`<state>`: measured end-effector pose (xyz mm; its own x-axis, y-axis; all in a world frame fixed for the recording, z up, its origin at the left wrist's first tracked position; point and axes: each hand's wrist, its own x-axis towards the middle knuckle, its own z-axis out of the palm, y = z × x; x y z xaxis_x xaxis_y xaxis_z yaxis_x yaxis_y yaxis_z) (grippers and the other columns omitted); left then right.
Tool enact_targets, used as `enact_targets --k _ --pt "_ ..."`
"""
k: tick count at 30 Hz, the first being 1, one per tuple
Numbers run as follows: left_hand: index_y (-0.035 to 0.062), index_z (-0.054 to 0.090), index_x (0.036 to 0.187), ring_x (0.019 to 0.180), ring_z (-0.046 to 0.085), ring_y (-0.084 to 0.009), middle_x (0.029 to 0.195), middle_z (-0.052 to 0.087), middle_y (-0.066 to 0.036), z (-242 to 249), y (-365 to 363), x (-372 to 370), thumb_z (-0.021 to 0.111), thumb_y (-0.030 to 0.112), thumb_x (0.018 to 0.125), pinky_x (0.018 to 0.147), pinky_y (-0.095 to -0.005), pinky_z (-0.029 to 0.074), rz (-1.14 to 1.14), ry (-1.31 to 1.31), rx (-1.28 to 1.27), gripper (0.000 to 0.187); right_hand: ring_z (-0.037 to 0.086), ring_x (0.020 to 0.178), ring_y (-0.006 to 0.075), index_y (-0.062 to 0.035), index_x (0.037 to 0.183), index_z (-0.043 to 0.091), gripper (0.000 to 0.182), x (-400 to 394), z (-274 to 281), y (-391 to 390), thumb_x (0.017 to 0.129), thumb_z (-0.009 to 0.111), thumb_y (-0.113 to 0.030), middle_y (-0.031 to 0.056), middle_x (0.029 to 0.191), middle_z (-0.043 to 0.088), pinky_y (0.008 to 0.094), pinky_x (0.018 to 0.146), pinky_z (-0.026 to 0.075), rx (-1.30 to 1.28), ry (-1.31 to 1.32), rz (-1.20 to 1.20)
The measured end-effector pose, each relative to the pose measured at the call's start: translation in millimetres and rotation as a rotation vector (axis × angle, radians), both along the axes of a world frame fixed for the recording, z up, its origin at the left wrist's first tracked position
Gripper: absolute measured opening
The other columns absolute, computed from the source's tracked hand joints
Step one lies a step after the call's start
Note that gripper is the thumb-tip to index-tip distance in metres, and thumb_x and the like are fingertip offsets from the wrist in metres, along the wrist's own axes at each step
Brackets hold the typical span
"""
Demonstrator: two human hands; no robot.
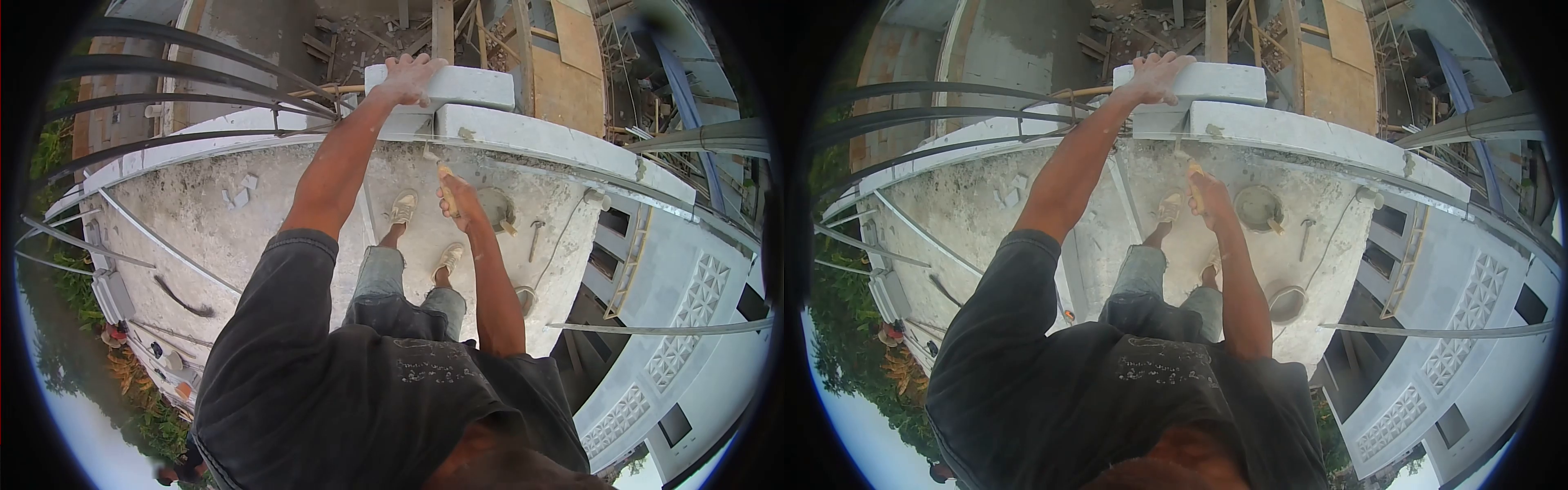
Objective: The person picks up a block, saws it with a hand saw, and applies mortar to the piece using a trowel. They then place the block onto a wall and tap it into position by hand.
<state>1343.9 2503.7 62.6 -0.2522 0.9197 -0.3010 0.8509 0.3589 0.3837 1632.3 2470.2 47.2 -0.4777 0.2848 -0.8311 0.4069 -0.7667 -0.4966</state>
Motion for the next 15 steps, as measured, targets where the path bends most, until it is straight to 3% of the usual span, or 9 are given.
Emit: enact_targets --k 7,15 --pt "0.0283 0.040 0.147 0.122 0.047 -0.0336 0.134 0.051 -0.006 -2 0 0 0.086 0.021 0.055 0.099 -0.0537 0.030 0.003 0.007 0.014 0.103 0.050 0.052 0.0104 -0.0089 0.116 0.056 0.031 -18 -17 13 0.096 0.063 -0.032 0.0036 0.078 0.057 0.0239 0.040 0.039 -0.059 -0.098 -0.034" --pt "0.0285 0.041 0.147 0.123 0.046 -0.0334 0.135 0.051 -0.006 -7 -3 3 0.087 0.021 0.057 0.100 -0.0541 0.030 -0.001 0.015 0.028 0.102 0.052 0.050 0.0113 -0.0064 0.106 0.059 0.026 0 5 1 0.094 0.064 -0.029 0.0035 0.076 0.056 0.0259 0.040 0.038 0.036 0.008 0.003"
